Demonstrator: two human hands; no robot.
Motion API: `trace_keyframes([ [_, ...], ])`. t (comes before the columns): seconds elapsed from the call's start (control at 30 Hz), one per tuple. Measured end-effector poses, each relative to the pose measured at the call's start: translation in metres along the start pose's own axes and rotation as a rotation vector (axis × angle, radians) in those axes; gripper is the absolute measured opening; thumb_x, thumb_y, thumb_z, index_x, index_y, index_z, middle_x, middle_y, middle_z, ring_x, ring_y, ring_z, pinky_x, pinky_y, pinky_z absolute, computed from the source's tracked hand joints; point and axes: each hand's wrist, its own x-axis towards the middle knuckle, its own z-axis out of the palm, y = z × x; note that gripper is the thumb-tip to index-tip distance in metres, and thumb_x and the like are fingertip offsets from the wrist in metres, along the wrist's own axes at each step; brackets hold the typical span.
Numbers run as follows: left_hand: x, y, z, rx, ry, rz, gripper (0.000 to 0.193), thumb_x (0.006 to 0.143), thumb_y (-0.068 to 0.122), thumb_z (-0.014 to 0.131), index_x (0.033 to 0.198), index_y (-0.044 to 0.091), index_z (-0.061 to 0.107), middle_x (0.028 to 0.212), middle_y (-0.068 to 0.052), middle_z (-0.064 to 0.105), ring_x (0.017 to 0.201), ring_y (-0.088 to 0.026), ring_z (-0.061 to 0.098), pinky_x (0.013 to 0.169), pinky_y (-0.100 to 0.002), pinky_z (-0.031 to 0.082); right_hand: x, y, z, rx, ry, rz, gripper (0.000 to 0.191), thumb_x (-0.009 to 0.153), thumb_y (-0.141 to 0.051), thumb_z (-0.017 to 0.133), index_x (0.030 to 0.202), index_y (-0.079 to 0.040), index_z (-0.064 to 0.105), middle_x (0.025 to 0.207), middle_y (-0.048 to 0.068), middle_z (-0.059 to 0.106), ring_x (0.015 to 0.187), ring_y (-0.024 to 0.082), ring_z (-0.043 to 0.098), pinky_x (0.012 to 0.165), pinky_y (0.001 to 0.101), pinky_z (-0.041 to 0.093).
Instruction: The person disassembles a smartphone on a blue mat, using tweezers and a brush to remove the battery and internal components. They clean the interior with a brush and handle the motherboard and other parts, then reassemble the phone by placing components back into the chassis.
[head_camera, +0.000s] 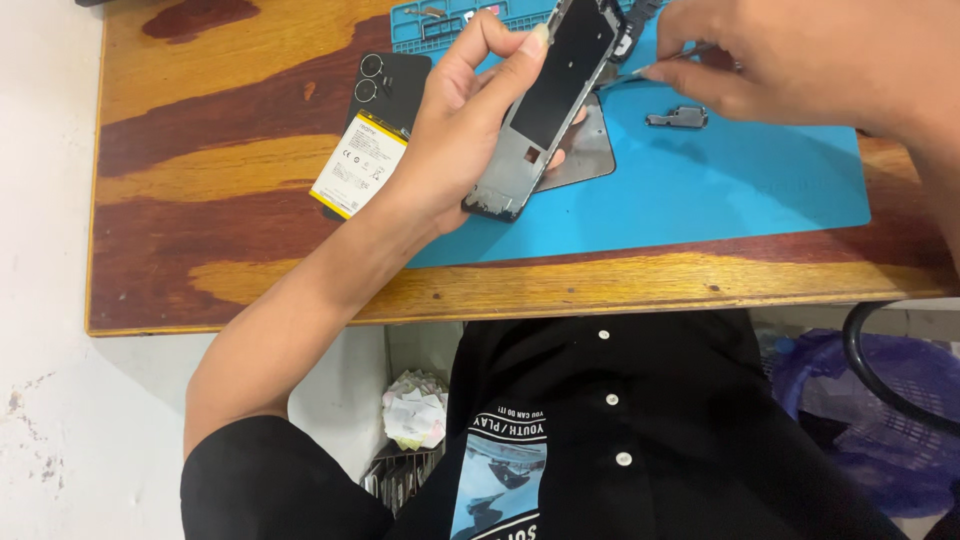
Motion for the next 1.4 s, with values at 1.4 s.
trace_keyframes([
  [1.4,0.002,-0.011,-0.002,0.033,-0.035,0.098,0.019,0.112,0.028,0.059,0.112,0.011,0.052,0.097,-0.014,0.074,0.082,-0.014,0.073,0.064,-0.03,0.06,0.002,0.003,0.009,0.029,0.188,-0.093,0.007,0.097,-0.004,0.07,0.099,-0.004,0.077,0.061,0.009,0.061,0.049,0.019,0.059,0.047,0.0325,0.046],
])
